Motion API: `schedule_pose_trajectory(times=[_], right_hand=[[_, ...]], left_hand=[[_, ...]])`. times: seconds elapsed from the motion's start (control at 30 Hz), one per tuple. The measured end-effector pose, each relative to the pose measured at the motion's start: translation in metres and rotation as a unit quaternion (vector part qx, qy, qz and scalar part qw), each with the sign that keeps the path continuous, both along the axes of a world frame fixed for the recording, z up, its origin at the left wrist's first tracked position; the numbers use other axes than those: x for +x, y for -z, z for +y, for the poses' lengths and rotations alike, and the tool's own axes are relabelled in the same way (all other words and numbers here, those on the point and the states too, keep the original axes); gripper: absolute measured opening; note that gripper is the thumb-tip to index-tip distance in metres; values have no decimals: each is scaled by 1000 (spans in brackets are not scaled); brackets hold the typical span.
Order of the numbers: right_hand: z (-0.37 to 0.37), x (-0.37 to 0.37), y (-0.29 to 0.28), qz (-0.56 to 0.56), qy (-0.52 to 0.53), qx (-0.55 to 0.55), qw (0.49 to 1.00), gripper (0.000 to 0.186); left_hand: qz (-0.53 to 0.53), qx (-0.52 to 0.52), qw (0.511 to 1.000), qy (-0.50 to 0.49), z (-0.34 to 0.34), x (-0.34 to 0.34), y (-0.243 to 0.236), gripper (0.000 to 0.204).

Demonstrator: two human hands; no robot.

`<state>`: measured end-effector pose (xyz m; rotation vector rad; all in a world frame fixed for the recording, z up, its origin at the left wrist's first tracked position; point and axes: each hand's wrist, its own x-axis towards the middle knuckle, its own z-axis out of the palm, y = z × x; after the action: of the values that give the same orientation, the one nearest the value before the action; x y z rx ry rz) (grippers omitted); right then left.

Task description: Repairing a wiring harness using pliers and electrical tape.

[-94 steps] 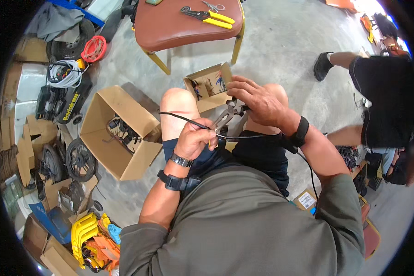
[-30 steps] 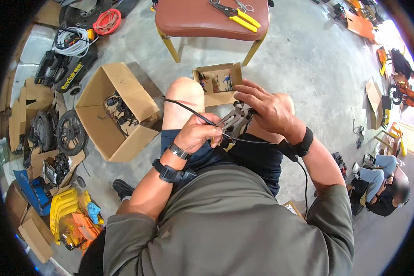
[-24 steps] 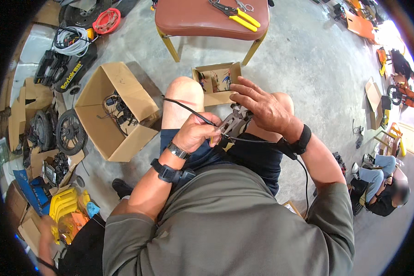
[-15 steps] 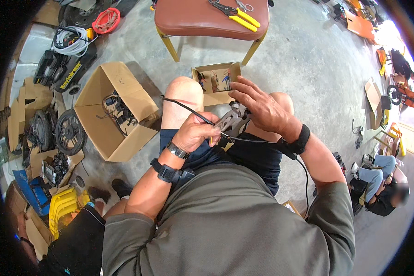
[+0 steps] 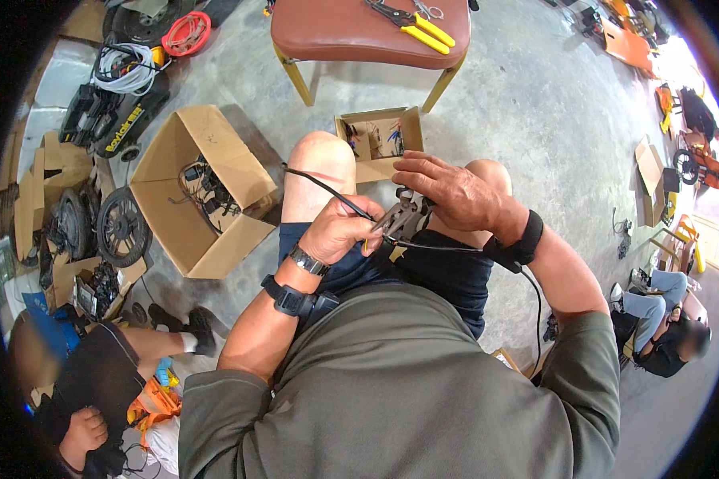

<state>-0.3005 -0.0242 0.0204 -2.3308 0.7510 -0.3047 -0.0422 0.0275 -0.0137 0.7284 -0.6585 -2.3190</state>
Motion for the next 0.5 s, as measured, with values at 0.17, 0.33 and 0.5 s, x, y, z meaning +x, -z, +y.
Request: schedule_pose_trajectory(times=[0.17,0.33,0.5], right_hand=[[-6,0,1,37,-10,-49,998,61],[-11,0,-1,57,-17,-145,988,54],[-14,-1,2,50,-16,-212,976,48]], left_hand=[[16,-2,1000,-2,2,0,8,15],[22,9,1000,-11,2,0,5,13],[10,32,999,-6,2,2,2,14]])
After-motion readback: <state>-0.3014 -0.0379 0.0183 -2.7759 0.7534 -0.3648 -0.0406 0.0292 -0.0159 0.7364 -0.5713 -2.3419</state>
